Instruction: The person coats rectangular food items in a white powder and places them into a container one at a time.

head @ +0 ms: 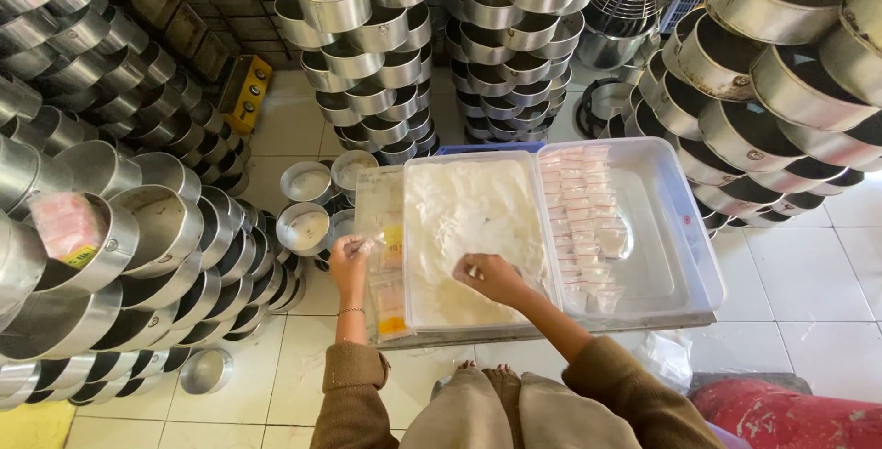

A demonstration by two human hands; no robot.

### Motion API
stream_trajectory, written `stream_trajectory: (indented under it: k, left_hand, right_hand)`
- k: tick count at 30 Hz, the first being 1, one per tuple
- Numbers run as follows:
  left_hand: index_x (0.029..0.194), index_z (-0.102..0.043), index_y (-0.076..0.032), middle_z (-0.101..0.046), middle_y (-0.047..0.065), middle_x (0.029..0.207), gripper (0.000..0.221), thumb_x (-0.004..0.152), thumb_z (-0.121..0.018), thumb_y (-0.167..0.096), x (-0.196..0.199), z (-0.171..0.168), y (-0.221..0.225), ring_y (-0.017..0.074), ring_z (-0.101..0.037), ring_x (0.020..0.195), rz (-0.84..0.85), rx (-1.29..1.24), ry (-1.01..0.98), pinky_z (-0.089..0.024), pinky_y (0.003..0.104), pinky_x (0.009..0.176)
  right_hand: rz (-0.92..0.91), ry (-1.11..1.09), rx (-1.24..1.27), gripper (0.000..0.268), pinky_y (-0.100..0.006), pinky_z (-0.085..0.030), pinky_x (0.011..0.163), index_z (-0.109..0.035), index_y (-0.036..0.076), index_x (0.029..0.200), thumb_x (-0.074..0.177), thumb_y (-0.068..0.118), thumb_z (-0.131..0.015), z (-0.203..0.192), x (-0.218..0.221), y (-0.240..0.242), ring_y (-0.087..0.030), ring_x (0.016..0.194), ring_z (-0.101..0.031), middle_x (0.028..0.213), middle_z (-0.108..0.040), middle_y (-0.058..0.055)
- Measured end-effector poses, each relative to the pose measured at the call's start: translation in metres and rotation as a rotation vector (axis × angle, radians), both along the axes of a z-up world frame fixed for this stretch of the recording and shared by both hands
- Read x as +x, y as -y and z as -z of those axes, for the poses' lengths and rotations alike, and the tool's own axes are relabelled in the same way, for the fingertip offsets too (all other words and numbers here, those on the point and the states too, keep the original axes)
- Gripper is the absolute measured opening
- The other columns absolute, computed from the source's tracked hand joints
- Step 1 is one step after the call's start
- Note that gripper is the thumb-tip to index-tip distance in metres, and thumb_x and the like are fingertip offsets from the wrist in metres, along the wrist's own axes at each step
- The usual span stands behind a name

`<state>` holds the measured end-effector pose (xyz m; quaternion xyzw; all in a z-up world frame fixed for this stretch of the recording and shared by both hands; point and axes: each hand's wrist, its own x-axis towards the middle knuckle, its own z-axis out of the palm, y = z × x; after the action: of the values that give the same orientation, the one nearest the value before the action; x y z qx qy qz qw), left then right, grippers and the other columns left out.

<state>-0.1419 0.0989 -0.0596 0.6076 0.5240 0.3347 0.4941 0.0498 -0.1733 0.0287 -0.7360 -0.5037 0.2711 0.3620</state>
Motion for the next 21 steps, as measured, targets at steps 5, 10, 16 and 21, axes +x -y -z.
stream_trajectory:
  k: [5, 10, 16, 21]
  left_hand:
    - [0.110, -0.066, -0.007, -0.072, 0.009, 0.092, 0.035, 0.078, -0.079, -0.009, 0.024, -0.039, 0.051, 0.0147, -0.068, 0.079, 0.078, -0.084, 0.313, -0.057, 0.027, 0.070]
    - [0.104, -0.066, -0.009, -0.069, 0.006, 0.089, 0.027, 0.080, -0.078, -0.008, 0.043, -0.068, 0.105, 0.0145, -0.069, 0.080, 0.217, -0.207, 0.465, -0.058, 0.026, 0.074]
    - [0.104, -0.066, -0.009, -0.067, 0.004, 0.090, 0.028, 0.080, -0.076, 0.000, 0.065, -0.068, 0.138, 0.0116, -0.067, 0.082, 0.328, -0.310, 0.560, -0.058, 0.024, 0.078]
    - [0.104, -0.067, -0.006, -0.067, 0.006, 0.089, 0.019, 0.086, -0.076, -0.003, 0.079, -0.070, 0.163, 0.0134, -0.070, 0.082, 0.305, -0.378, 0.553, -0.059, 0.026, 0.080]
  right_hand:
    - [0.116, -0.408, 0.037, 0.030, -0.034, -0.060, 0.072, -0.072, 0.014, 0.120, 0.091, 0.019, -0.069, 0.025, -0.003, -0.046, -0.023, 0.081, -0.073, 0.101, -0.075, -0.013]
    - [0.279, -0.864, -0.011, 0.042, -0.021, -0.060, 0.065, -0.070, 0.002, 0.123, 0.093, 0.031, -0.072, 0.023, -0.008, -0.059, -0.014, 0.078, -0.073, 0.097, -0.076, -0.010]
    - [0.502, -0.960, 0.151, 0.032, -0.021, -0.060, 0.066, -0.073, 0.004, 0.113, 0.091, 0.026, -0.078, 0.035, 0.001, -0.043, -0.014, 0.077, -0.072, 0.095, -0.076, -0.011]
    - [0.604, -0.802, 0.252, 0.030, -0.025, -0.060, 0.067, -0.068, 0.008, 0.116, 0.091, 0.020, -0.077, 0.020, -0.002, -0.013, -0.016, 0.075, -0.070, 0.093, -0.074, -0.011]
